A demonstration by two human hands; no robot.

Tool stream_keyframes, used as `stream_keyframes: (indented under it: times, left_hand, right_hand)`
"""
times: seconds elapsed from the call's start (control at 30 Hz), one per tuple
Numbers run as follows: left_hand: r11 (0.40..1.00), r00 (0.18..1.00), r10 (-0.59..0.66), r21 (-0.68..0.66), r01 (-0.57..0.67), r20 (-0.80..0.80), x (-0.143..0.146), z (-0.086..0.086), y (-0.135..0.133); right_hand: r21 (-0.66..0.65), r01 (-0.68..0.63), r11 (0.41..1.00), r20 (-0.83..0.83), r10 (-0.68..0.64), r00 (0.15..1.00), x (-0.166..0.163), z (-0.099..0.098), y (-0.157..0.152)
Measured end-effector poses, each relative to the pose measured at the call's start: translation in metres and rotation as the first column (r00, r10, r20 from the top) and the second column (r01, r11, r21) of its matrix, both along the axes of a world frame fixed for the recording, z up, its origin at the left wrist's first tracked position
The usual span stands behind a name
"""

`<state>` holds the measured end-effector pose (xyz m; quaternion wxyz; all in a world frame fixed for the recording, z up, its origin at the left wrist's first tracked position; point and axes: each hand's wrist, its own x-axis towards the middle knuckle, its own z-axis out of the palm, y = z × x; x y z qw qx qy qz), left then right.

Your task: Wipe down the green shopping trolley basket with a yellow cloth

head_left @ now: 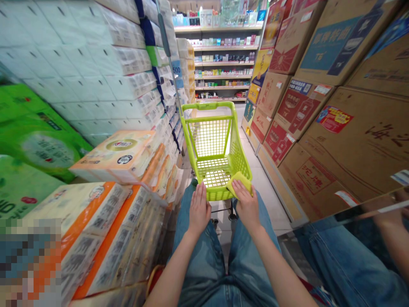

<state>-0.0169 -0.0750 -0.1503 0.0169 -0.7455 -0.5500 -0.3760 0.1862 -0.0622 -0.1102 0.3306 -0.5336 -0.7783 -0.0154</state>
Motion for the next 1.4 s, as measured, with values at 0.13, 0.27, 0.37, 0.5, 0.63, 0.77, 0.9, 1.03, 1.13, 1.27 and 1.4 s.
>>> stream_keyframes:
  times: [0.13, 0.27, 0.37, 0.5, 0.63, 0.77, 0.9, 1.03, 1.13, 1.27, 1.4]
  left_hand:
    - [1.0, 1.0, 0.001, -0.003, -0.001, -0.001, 0.001, 0.001, 0.0]
    - [0.999, 0.999, 0.041, -0.003, -0.041, -0.017, 0.002, 0.0, -0.001]
    - [0.999, 0.998, 0.045, -0.011, -0.045, -0.032, 0.002, 0.0, -0.002]
    - [1.0, 0.999, 0.028, -0.007, -0.029, -0.044, -0.001, 0.0, -0.003]
    - [0.998, 0.993, 0.064, -0.009, -0.065, -0.097, -0.001, 0.002, -0.004]
    - [0.989, 0.975, 0.137, -0.031, -0.145, -0.175, 0.005, 0.007, -0.006]
    - [0.977, 0.956, 0.196, -0.039, -0.209, -0.217, 0.012, 0.011, -0.009]
    - [0.972, 0.952, 0.219, -0.034, -0.231, -0.214, 0.015, 0.011, -0.009]
    - [0.973, 0.948, 0.216, -0.031, -0.229, -0.233, 0.014, 0.008, -0.009]
    - [0.975, 0.945, 0.212, -0.014, -0.223, -0.248, 0.011, 0.006, -0.01]
    - [0.978, 0.955, 0.192, -0.031, -0.204, -0.227, 0.011, 0.009, -0.011]
  right_hand:
    - [0.012, 0.165, 0.986, -0.044, -0.164, 0.985, 0.021, -0.003, 0.01]
    - [0.0, 0.176, 0.984, -0.043, -0.176, 0.983, -0.014, -0.001, 0.003]
    - [-0.009, 0.047, 0.999, -0.032, -0.047, 0.998, -0.055, -0.001, -0.009]
    - [0.004, -0.081, 0.997, -0.011, 0.081, 0.997, -0.082, -0.004, -0.02]
    - [-0.011, -0.101, 0.995, 0.005, 0.101, 0.995, -0.057, -0.001, -0.016]
    - [-0.007, 0.065, 0.998, -0.005, -0.065, 0.998, -0.003, 0.002, -0.001]
    - [0.0, 0.247, 0.969, -0.043, -0.247, 0.968, 0.023, 0.001, 0.011]
    - [-0.009, 0.22, 0.975, -0.055, -0.22, 0.974, -0.015, 0.0, 0.005]
    - [-0.018, 0.064, 0.998, -0.068, -0.065, 0.996, -0.061, -0.001, -0.007]
    - [-0.014, -0.091, 0.996, -0.074, 0.09, 0.993, -0.086, 0.0, -0.016]
    - [-0.017, -0.108, 0.994, -0.012, 0.108, 0.994, -0.052, 0.003, -0.012]
